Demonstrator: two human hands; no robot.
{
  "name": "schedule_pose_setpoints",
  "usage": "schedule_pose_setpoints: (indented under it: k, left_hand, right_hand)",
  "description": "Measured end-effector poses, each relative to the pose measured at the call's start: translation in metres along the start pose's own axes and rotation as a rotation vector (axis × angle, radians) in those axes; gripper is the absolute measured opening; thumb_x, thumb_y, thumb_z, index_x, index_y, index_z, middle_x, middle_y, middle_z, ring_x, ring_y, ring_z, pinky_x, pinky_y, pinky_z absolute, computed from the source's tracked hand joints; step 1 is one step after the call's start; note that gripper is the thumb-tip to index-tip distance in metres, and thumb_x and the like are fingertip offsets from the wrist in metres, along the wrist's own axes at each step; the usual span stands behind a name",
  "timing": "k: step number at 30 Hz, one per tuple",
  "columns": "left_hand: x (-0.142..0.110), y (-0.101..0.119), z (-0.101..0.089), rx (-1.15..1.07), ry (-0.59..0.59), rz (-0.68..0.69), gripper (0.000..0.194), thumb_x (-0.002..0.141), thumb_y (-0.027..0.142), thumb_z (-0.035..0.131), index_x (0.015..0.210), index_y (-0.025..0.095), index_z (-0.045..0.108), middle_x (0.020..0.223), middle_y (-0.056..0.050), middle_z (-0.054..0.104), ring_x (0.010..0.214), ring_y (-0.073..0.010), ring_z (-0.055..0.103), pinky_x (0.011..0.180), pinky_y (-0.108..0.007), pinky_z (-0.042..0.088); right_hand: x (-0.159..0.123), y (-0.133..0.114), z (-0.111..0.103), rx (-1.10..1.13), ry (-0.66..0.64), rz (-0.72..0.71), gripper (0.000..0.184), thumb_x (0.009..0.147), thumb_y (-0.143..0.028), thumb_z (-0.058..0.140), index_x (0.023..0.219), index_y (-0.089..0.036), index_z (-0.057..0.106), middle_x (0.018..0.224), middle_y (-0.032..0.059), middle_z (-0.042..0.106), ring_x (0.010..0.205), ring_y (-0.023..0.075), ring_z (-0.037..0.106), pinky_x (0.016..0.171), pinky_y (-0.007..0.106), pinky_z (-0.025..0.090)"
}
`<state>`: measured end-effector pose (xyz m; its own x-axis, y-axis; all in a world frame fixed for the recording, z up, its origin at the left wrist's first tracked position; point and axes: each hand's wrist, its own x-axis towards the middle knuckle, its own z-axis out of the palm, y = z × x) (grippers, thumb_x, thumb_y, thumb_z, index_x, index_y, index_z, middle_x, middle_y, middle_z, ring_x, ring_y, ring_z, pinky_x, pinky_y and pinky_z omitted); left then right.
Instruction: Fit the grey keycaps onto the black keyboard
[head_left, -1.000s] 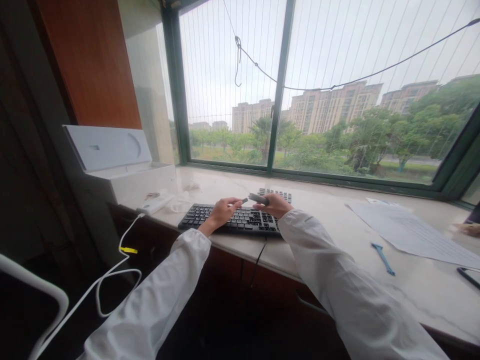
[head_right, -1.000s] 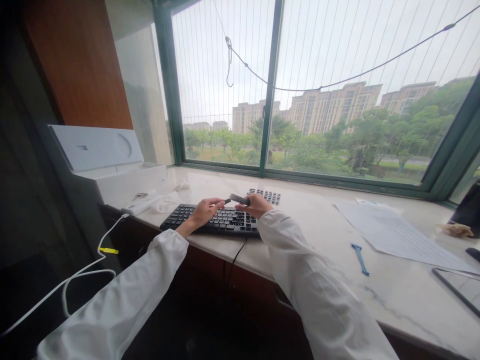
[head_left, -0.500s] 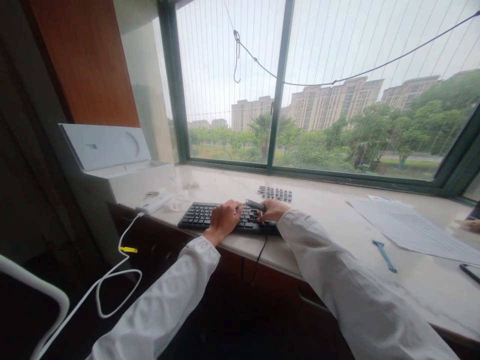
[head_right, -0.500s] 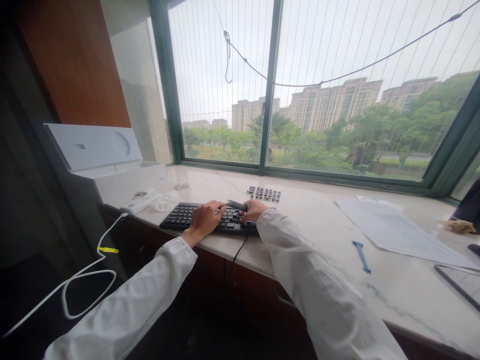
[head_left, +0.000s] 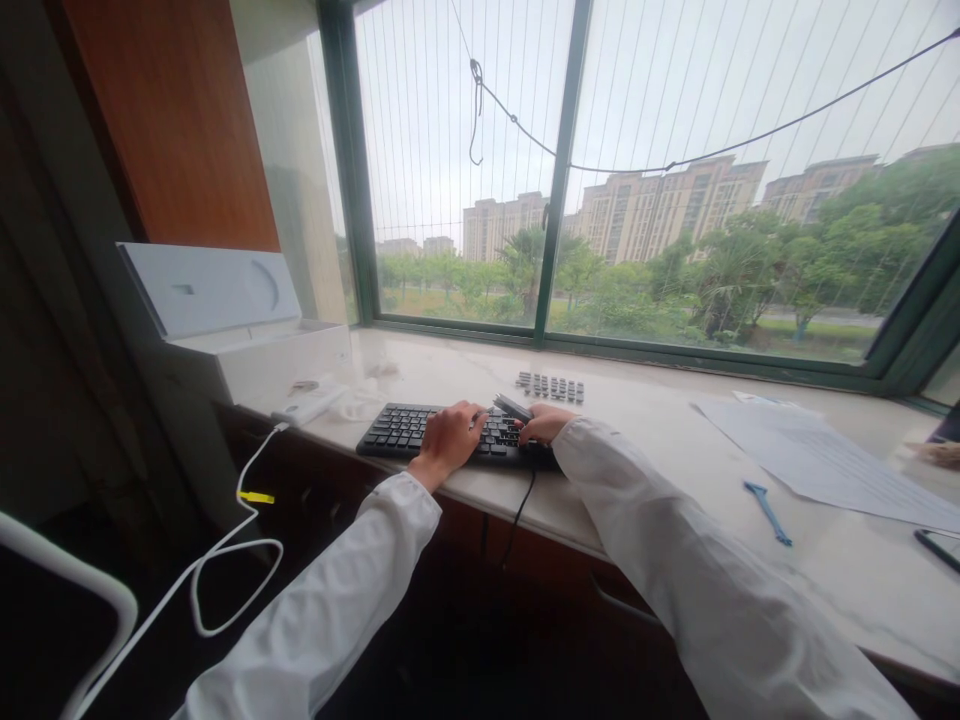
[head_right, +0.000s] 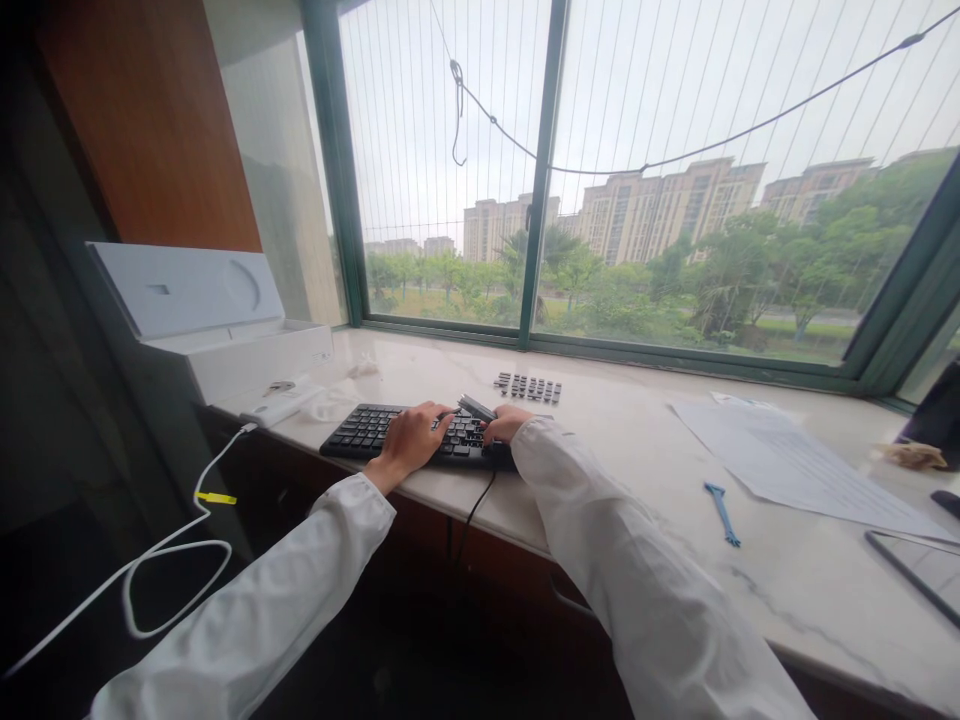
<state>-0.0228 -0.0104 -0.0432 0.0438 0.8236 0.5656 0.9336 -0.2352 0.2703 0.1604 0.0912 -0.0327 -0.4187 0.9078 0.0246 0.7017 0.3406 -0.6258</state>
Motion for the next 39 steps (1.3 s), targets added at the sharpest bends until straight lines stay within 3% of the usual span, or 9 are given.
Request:
schedule_pose_setpoints:
  k: [3, 17, 28, 34, 39]
  left_hand:
    - [0.000, 0.000, 0.000, -0.008, 0.001, 0.004, 0.032, 0.091, 0.044, 0.039, 0.105, 0.028, 0.064, 0.104, -0.004, 0.065, 0.092, -0.0205, 0.060, 0.075, -0.030, 0.041]
    - [0.000, -0.001, 0.001, 0.055, -0.007, 0.003, 0.034, 0.093, 0.046, 0.036, 0.106, 0.030, 0.063, 0.104, -0.002, 0.065, 0.093, -0.0189, 0.060, 0.075, -0.029, 0.042]
    - [-0.001, 0.000, 0.001, 0.067, -0.008, 0.007, 0.034, 0.093, 0.046, 0.035, 0.106, 0.029, 0.062, 0.105, -0.002, 0.064, 0.091, -0.0189, 0.060, 0.074, -0.029, 0.042]
    - [-0.001, 0.000, 0.000, 0.066, -0.007, 0.009, 0.035, 0.093, 0.046, 0.035, 0.106, 0.029, 0.062, 0.105, -0.002, 0.064, 0.091, -0.0187, 0.060, 0.075, -0.028, 0.042]
    - [-0.001, 0.000, 0.000, 0.069, -0.014, 0.008, 0.036, 0.093, 0.046, 0.034, 0.106, 0.028, 0.063, 0.105, -0.003, 0.064, 0.092, -0.0188, 0.060, 0.076, -0.028, 0.042]
  right_hand:
    - [0.000, 0.000, -0.002, 0.029, -0.175, 0.094, 0.014, 0.048, -0.020, 0.068, 0.048, -0.019, 0.054, 0.038, -0.0059, 0.042, 0.036, 0.0086, 0.037, 0.039, 0.023, 0.027]
    - [0.003, -0.004, -0.002, -0.074, -0.234, 0.147, 0.014, 0.056, -0.021, 0.066, 0.065, -0.018, 0.056, 0.047, -0.0064, 0.044, 0.044, 0.0081, 0.040, 0.042, 0.021, 0.028]
    - [-0.002, -0.012, -0.003, -0.065, -0.251, 0.156, 0.014, 0.060, -0.016, 0.066, 0.063, -0.017, 0.053, 0.047, -0.0065, 0.042, 0.044, 0.0075, 0.039, 0.042, 0.020, 0.027]
    - [-0.006, -0.013, -0.010, 0.051, -0.269, 0.175, 0.018, 0.063, -0.017, 0.066, 0.064, -0.018, 0.048, 0.044, -0.0075, 0.036, 0.041, 0.0060, 0.033, 0.040, 0.020, 0.024]
    - [-0.003, -0.011, -0.007, -0.061, -0.250, 0.164, 0.016, 0.062, -0.017, 0.067, 0.064, -0.017, 0.052, 0.045, -0.0068, 0.038, 0.042, 0.0064, 0.037, 0.041, 0.020, 0.026]
